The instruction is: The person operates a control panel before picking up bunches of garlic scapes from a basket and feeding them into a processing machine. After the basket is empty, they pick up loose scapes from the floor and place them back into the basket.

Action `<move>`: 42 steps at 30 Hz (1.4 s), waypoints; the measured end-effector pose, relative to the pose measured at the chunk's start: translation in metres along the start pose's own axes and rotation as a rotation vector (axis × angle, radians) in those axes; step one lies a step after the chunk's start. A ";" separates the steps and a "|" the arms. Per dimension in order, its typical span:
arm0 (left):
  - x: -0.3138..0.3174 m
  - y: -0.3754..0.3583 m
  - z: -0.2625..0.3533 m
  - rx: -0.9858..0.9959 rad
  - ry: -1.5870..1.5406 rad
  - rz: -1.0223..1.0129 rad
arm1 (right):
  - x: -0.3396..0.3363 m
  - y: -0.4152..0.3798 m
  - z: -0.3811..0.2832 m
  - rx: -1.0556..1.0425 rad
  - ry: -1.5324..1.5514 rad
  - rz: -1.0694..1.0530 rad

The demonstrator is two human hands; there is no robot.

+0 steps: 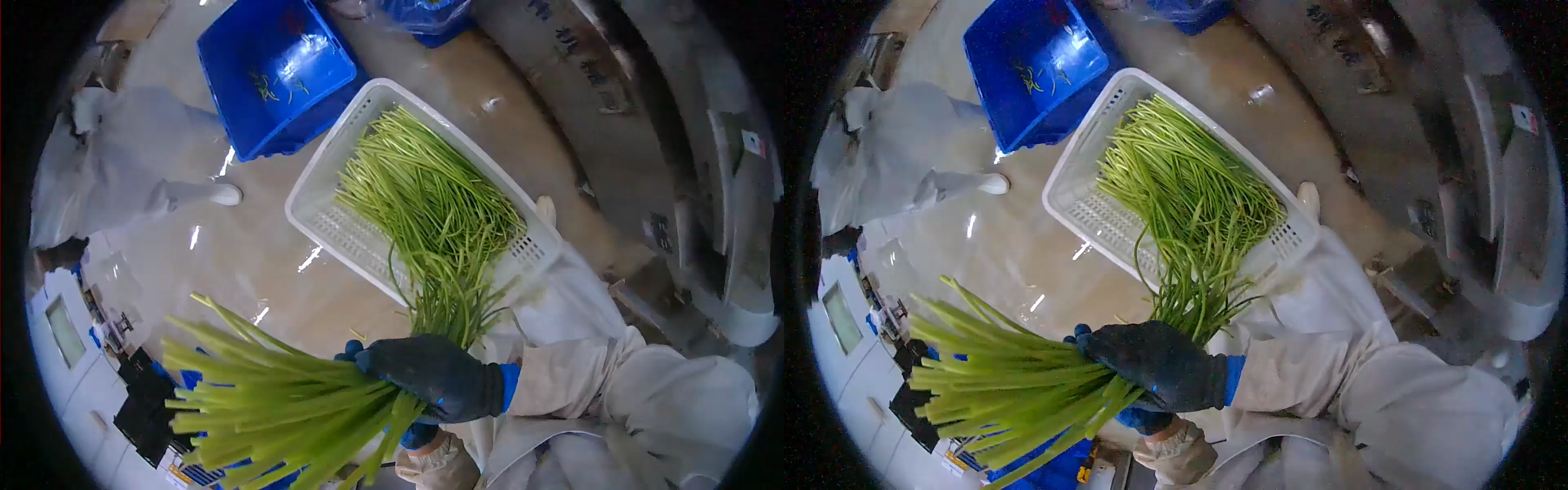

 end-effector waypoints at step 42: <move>0.224 -0.123 0.192 0.291 -0.010 -0.293 | -0.036 0.005 -0.279 -0.279 -0.438 0.006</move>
Point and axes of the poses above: each hand's wrist, its own y-axis towards the middle knuckle, its own x-axis out of the palm, z = x × y, the point moved 4 cm from there along y, towards the middle knuckle, and after that the axes turned 8 degrees about -z, right-handed, at the moved point
